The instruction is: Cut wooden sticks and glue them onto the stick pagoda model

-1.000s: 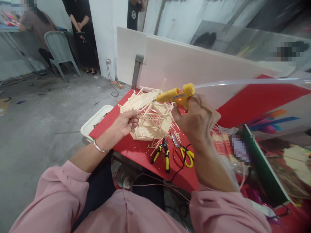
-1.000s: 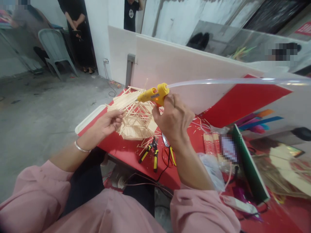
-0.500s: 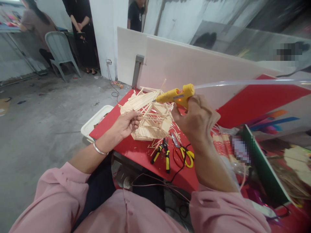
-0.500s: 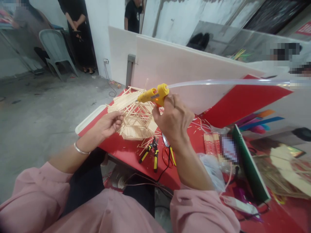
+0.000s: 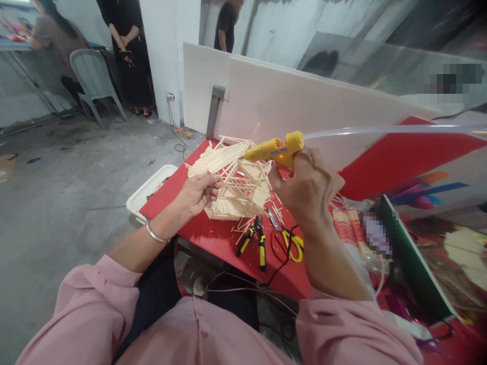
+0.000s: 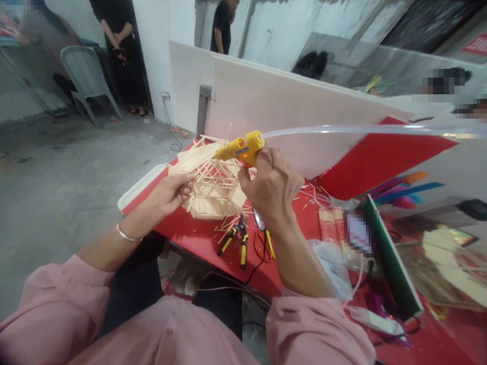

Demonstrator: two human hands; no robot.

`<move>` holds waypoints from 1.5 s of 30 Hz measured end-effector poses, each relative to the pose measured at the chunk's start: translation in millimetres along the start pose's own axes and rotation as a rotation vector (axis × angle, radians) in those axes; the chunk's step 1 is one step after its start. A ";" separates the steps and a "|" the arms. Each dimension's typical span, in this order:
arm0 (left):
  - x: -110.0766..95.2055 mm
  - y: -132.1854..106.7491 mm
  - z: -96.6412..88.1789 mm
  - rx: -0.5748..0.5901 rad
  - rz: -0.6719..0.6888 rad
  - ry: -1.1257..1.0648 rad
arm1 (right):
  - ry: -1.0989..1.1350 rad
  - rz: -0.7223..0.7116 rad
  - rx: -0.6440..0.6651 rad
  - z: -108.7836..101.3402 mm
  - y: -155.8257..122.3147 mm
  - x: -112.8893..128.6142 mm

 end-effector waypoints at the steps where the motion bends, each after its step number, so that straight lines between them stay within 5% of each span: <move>1: -0.2 -0.1 0.4 -0.010 0.010 0.010 | -0.007 -0.006 -0.016 0.4 -0.4 -0.2; 45: -1.3 -5.5 8.7 -0.058 -0.096 0.020 | -0.022 0.001 -0.024 0.6 -1.0 -2.3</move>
Point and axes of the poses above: each hand's wrist, its own y-axis towards the middle knuckle, its own z-axis out of the palm, x = y × z, the point moved 2 cm from there along y, towards the middle knuckle
